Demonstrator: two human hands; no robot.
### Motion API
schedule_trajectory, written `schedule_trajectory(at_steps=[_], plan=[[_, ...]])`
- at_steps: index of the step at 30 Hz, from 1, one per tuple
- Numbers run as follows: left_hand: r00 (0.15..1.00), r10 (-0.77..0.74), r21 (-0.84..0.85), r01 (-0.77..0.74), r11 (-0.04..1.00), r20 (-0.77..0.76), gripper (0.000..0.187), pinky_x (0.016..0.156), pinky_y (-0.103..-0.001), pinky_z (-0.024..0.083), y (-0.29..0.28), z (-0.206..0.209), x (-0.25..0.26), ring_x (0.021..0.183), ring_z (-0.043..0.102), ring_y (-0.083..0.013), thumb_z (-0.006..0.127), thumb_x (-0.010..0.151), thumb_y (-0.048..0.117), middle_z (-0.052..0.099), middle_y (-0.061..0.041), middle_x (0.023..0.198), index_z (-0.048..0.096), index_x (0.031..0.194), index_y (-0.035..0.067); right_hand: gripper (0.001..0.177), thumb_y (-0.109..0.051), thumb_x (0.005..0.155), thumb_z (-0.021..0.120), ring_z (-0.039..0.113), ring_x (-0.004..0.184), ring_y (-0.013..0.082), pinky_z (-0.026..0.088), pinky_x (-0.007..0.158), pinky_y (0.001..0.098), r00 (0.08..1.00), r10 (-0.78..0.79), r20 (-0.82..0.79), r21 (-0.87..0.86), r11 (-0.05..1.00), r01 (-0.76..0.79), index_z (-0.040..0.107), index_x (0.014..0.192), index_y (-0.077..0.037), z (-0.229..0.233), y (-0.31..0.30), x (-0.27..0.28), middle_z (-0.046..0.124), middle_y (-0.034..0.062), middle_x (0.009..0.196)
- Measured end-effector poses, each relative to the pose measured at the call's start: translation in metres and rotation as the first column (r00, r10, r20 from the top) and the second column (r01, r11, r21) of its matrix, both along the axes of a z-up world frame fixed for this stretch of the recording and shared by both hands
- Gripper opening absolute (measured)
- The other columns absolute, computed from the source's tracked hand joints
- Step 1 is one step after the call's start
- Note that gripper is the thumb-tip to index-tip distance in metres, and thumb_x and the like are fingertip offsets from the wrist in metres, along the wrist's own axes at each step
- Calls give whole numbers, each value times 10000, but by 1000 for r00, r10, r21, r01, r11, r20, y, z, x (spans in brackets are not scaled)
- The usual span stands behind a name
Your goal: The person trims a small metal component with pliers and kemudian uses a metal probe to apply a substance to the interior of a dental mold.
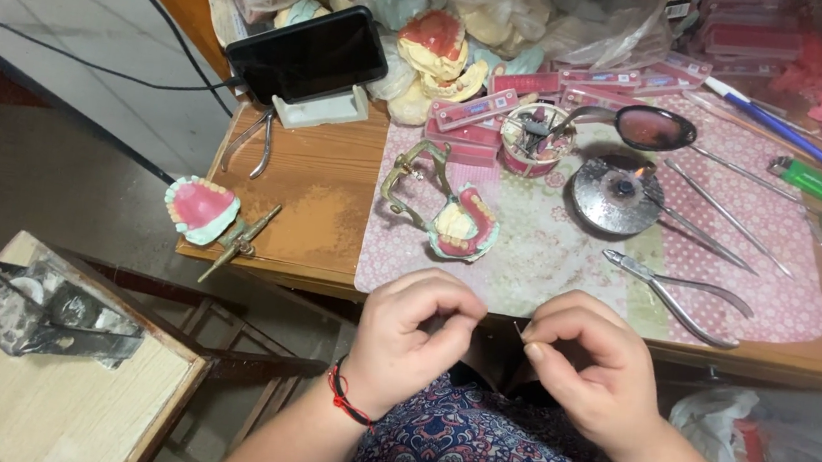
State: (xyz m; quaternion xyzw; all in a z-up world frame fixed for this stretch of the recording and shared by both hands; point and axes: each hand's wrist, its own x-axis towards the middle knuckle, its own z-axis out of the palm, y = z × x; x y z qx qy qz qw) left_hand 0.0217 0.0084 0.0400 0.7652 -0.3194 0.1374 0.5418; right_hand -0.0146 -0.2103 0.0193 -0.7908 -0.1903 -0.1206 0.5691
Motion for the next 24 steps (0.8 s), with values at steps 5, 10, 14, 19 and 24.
schedule_trajectory(at_steps=[5, 10, 14, 19, 24], plan=[[975, -60, 42, 71, 997, -216, 266, 802, -325, 565, -13, 2, -3, 879, 730, -198, 548, 1013, 251, 759, -40, 924, 763, 985, 97, 83, -155, 913, 708, 677, 780, 175, 538, 754, 287, 972, -173, 157, -52, 982, 183, 701, 881, -79, -1, -1, -4, 690, 62, 879], [929, -141, -131, 101, 986, -342, 88, 717, -237, 560, -32, -8, -4, 805, 693, -117, 786, 908, 149, 764, -47, 939, 798, 982, 101, 109, -150, 908, 724, 675, 757, 202, 546, 711, 291, 905, -210, 369, -148, 948, 280, 707, 916, -42, -11, -4, -7, 691, 100, 875], [851, -206, -261, 84, 962, -484, 31, 738, -231, 549, -42, -17, -5, 831, 714, -109, 807, 878, 110, 789, -46, 914, 800, 907, 99, 124, -119, 909, 738, 645, 670, 240, 550, 641, 339, 807, -148, 572, -213, 923, 321, 684, 913, -8, -9, -7, -7, 661, 124, 831], [840, -105, -95, 64, 993, -532, 45, 622, -219, 486, -46, -12, -5, 677, 607, -56, 782, 875, 119, 726, 21, 771, 787, 831, 118, 148, -180, 934, 721, 647, 723, 249, 543, 668, 354, 858, -35, 512, -340, 909, 240, 660, 947, -45, 3, -21, -11, 659, 100, 872], [785, -161, 75, 255, 964, -598, 86, 588, -250, 387, -48, -25, -12, 652, 476, -55, 767, 887, 170, 540, 76, 711, 718, 819, 150, 297, -213, 1016, 582, 705, 971, 286, 584, 859, 366, 962, 144, 232, -428, 903, -31, 648, 1272, -78, 1, -47, -19, 647, 142, 1141]])
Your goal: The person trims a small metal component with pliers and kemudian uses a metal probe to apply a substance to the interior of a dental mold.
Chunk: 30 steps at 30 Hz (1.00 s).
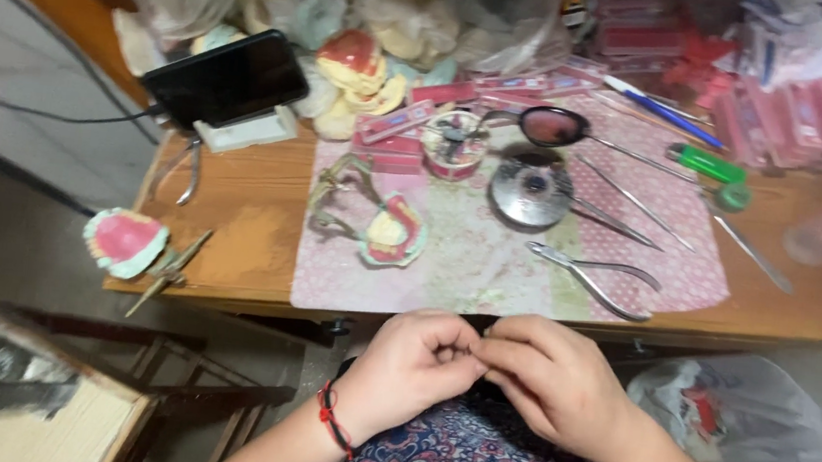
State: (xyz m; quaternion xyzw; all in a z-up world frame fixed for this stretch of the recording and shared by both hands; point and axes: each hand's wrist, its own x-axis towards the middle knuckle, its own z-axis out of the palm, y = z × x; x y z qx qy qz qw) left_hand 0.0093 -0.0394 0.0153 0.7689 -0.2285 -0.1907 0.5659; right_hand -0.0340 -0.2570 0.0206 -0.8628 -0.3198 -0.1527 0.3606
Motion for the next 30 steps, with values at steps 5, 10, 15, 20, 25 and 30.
schedule_trajectory(at_steps=[5, 10, 15, 20, 25, 30], plan=[[960, -274, 55, 271, 961, 52, 118, 657, -288, 445, -11, -7, -12, 708, 556, -105, 697, 932, 212, 612, 45, 774, 674, 835, 149, 184, -212, 1050, 544, 671, 777, 291, 563, 704, 386, 991, 129, -20, 69, 989, -128, 649, 1006, -67, 1, -16, -21, 669, 114, 948], [930, -357, 127, 345, 930, 88, 196, 708, -330, 469, -6, -11, -23, 744, 611, -144, 608, 996, 277, 638, 40, 790, 630, 846, 152, 122, -146, 971, 589, 649, 790, 261, 528, 718, 372, 878, -478, -38, -26, 878, 477, 656, 906, -67, -66, -72, -57, 682, 86, 884], [968, -249, 188, 252, 949, -40, 244, 647, -280, 484, -4, -3, -33, 618, 612, -85, 605, 978, 296, 645, 57, 655, 619, 762, 182, 353, -340, 963, 597, 653, 1219, 231, 508, 1004, 414, 577, -753, -317, -247, 653, 716, 685, 1266, -180, -104, -127, -65, 690, 25, 1275], [972, -230, 99, 224, 970, 56, 236, 647, -294, 464, -13, 16, -48, 661, 554, -109, 583, 969, 221, 603, 52, 701, 586, 742, 156, 255, -311, 973, 576, 695, 1170, 219, 521, 978, 394, 659, -662, -357, -287, 749, 597, 696, 1158, -184, -97, -129, -88, 754, 5, 1224], [990, -123, 96, 129, 987, -62, 240, 596, -266, 488, -4, 3, -54, 586, 596, -82, 602, 978, 249, 597, 46, 671, 609, 759, 152, 340, -479, 930, 608, 783, 1075, 189, 594, 943, 386, 657, -632, -410, -562, 743, 364, 730, 1218, -346, -63, -142, -152, 812, -108, 1204], [990, -106, 81, 114, 990, -95, 257, 575, -271, 457, -15, 1, -63, 553, 549, -79, 597, 990, 282, 575, 39, 614, 632, 775, 146, 340, -587, 901, 651, 780, 661, 40, 586, 673, 270, 611, -608, -506, -602, 757, 254, 810, 789, -309, -19, -145, -141, 849, -155, 747]])
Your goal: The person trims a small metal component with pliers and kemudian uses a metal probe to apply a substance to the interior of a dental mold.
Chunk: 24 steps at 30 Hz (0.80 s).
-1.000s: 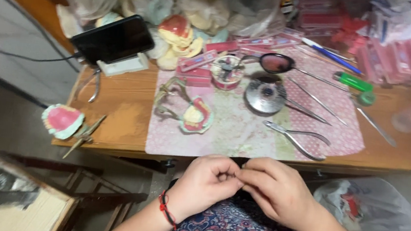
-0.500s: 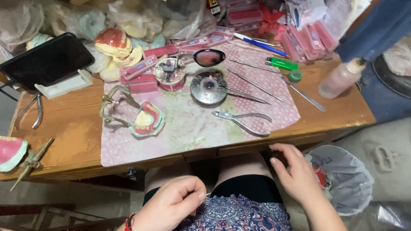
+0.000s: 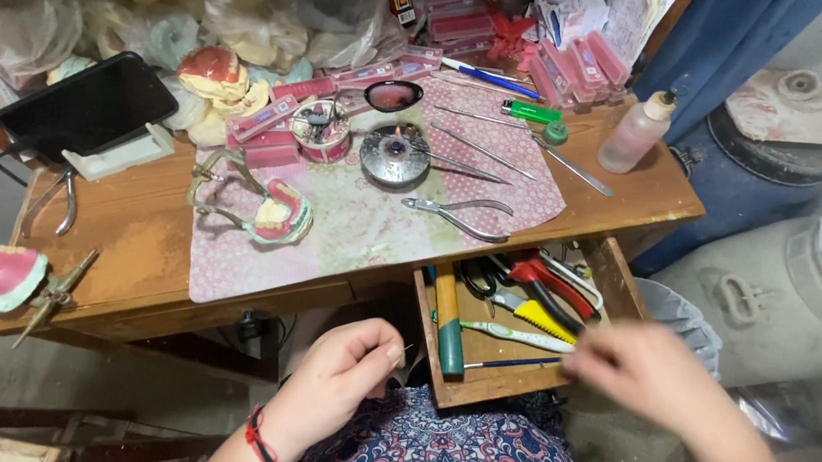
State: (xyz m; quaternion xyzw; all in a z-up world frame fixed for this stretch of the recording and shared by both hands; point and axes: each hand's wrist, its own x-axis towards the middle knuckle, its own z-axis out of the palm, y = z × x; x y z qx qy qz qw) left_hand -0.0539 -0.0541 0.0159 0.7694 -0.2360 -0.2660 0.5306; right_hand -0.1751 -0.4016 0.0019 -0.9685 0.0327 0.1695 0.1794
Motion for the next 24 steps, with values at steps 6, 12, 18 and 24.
schedule_trajectory(at_steps=[6, 12, 18, 24], plan=[[994, -51, -84, 59, 995, 93, 273, 586, -269, 461, -20, 19, -7, 587, 551, -81, 579, 1006, 233, 571, 47, 665, 581, 749, 142, 601, -565, 833, 799, 649, 1136, 320, 562, 950, 474, 986, -135, 94, -300, 941, 157, 638, 1188, -107, -20, 19, 68, 673, 102, 1169], [989, -16, -134, 36, 990, 149, 302, 585, -291, 414, -25, 30, -4, 590, 457, -96, 556, 1035, 249, 530, 52, 633, 527, 753, 144, 344, -388, 779, 743, 668, 920, 327, 542, 841, 444, 954, -32, 298, -314, 940, 130, 708, 928, -79, -20, -2, 43, 671, 87, 909], [942, 7, -143, 43, 989, 336, 286, 669, -336, 403, -33, 28, 5, 697, 462, -153, 524, 1037, 253, 472, 34, 740, 495, 782, 128, 260, -298, 810, 757, 708, 1079, 136, 478, 997, 302, 864, -294, 408, 324, 932, 164, 792, 1002, -125, -11, -7, -14, 783, -24, 1136], [900, -23, -173, 109, 979, 436, 223, 780, -340, 471, -47, 50, 3, 806, 589, -195, 508, 1035, 276, 607, 1, 841, 583, 884, 130, 566, -1, 676, 617, 726, 837, 101, 524, 919, 253, 938, -296, 183, 650, 752, 111, 866, 1168, -128, 0, 52, 2, 830, -53, 878]])
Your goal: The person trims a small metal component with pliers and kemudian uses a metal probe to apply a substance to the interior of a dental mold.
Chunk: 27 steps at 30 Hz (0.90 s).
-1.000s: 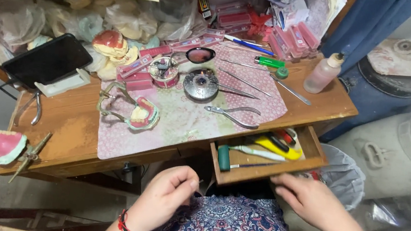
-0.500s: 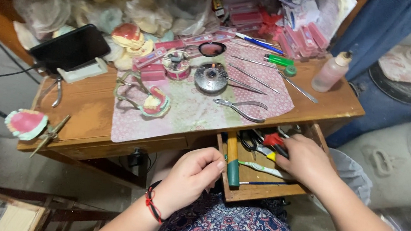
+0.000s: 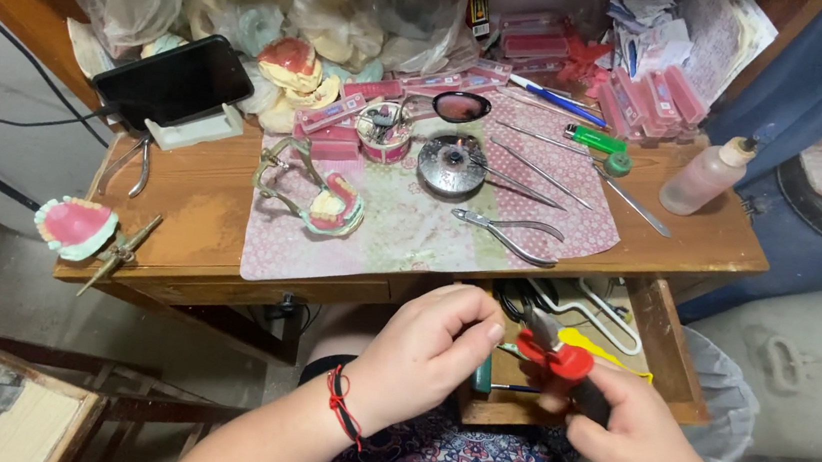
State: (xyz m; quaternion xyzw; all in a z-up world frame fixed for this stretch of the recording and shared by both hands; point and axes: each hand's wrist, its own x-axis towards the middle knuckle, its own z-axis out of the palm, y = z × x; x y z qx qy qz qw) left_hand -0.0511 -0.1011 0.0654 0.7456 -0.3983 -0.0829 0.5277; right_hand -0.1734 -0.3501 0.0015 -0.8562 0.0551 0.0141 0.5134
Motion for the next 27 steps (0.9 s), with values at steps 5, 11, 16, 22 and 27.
schedule_trajectory(at_steps=[5, 11, 16, 22, 27], plan=[[997, 28, -36, -25, 999, 79, 213, 782, -358, 480, -2, 7, 3, 822, 612, -235, 491, 1044, 251, 629, -30, 863, 570, 905, 111, 470, -57, 631, 589, 773, 1160, 163, 487, 1075, 340, 989, 135, 65, -41, 990, -132, 877, 993, -140, 18, 13, 19, 861, -1, 1212], [987, 77, -28, -74, 997, 143, 196, 747, -388, 468, -3, 3, 11, 798, 602, -263, 496, 1031, 218, 611, -51, 827, 565, 896, 93, 377, -75, 638, 606, 782, 1046, 162, 541, 976, 326, 987, 117, 111, -118, 988, -104, 850, 920, -127, 18, 20, 27, 843, -3, 1117], [986, 90, -32, -86, 996, 140, 209, 742, -397, 468, -4, -1, 15, 792, 604, -269, 489, 1028, 229, 613, -57, 825, 556, 884, 93, 311, -66, 651, 603, 777, 1034, 163, 538, 975, 316, 982, 115, 148, -147, 985, -94, 820, 862, -135, 16, 24, 28, 823, -8, 1071], [988, 74, -34, -70, 997, 135, 219, 734, -400, 460, -3, 1, 18, 783, 595, -272, 473, 1035, 233, 600, -66, 824, 551, 889, 90, 224, -52, 669, 586, 751, 899, 141, 537, 902, 283, 983, 87, 164, -172, 983, -58, 757, 791, -130, 13, 24, 27, 780, -32, 939], [998, 25, -30, -23, 999, 66, 189, 809, -372, 472, 0, 4, 18, 866, 623, -250, 435, 1032, 186, 630, -51, 896, 590, 966, 100, 233, -69, 682, 600, 772, 960, 148, 543, 944, 297, 977, 83, 195, -212, 977, -41, 773, 826, -128, 9, 22, 25, 805, -20, 1023]])
